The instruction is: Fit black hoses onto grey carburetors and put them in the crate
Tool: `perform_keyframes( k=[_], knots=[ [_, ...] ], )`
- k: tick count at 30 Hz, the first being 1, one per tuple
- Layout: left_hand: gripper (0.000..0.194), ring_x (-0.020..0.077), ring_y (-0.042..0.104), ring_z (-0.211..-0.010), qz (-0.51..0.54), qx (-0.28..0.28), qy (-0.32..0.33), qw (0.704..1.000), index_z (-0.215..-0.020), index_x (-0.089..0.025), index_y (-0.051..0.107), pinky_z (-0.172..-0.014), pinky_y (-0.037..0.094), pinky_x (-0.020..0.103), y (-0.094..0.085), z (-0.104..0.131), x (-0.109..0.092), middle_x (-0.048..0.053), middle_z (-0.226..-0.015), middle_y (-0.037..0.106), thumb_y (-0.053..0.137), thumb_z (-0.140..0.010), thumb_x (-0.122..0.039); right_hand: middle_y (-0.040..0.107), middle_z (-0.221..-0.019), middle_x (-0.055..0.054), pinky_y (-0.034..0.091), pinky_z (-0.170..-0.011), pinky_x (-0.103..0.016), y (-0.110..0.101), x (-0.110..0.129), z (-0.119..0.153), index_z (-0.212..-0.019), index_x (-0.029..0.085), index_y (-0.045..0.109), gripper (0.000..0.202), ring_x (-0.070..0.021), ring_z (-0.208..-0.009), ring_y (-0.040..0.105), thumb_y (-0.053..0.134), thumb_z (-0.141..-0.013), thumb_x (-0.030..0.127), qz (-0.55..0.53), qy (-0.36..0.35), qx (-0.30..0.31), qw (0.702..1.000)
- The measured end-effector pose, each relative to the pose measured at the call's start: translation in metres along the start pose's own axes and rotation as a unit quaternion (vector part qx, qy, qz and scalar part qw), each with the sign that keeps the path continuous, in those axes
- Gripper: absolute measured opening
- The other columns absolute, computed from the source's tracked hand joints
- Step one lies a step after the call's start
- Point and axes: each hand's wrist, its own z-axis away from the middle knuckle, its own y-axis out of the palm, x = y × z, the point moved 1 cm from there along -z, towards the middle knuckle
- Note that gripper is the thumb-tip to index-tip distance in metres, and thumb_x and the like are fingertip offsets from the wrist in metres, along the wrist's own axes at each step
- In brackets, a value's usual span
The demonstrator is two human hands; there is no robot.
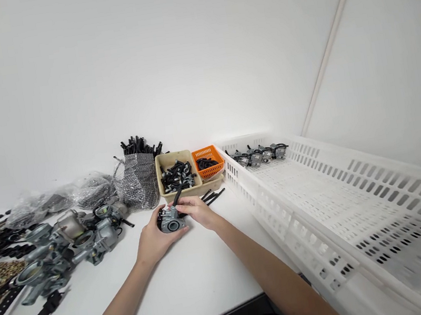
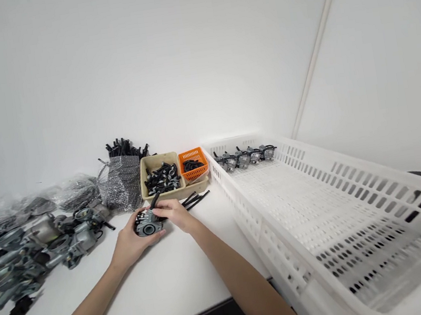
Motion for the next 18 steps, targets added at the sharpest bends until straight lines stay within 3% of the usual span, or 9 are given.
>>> perform_keyframes(
  k=[11, 18],
  knots=[
    [0.082, 0.0278, 0.067, -0.093, -0.032, -0.007, -0.006, 0.999, -0.126, -0.023, 0.046, -0.08, 0.051, 0.037, 0.002, -0.001, 0.007, 0.008, -0.103, 0.07, 0.07, -0.057, -0.061, 0.067, -0.08, -0.003, 0.049, -0.081, -0.033, 0.004, -0.014, -0.006, -0.081, 0.017, 0.062, 0.041, -0.0183, -0.082, 0.063, 0.077, -0.06, 0.049, 0.066, -0.024, -0.094, 0.993],
    [0.078, 0.0269, 0.067, -0.09, -0.026, -0.009, -0.006, 1.0, -0.123, -0.024, 0.047, -0.077, 0.052, 0.036, 0.002, -0.001, 0.008, 0.007, -0.1, 0.071, 0.07, -0.058, -0.06, 0.07, -0.092, -0.006, 0.048, -0.088, -0.038, 0.009, -0.01, -0.005, -0.098, 0.017, 0.068, 0.05, -0.0209, -0.089, 0.065, 0.074, -0.062, 0.051, 0.068, -0.043, -0.054, 0.995]
  ],
)
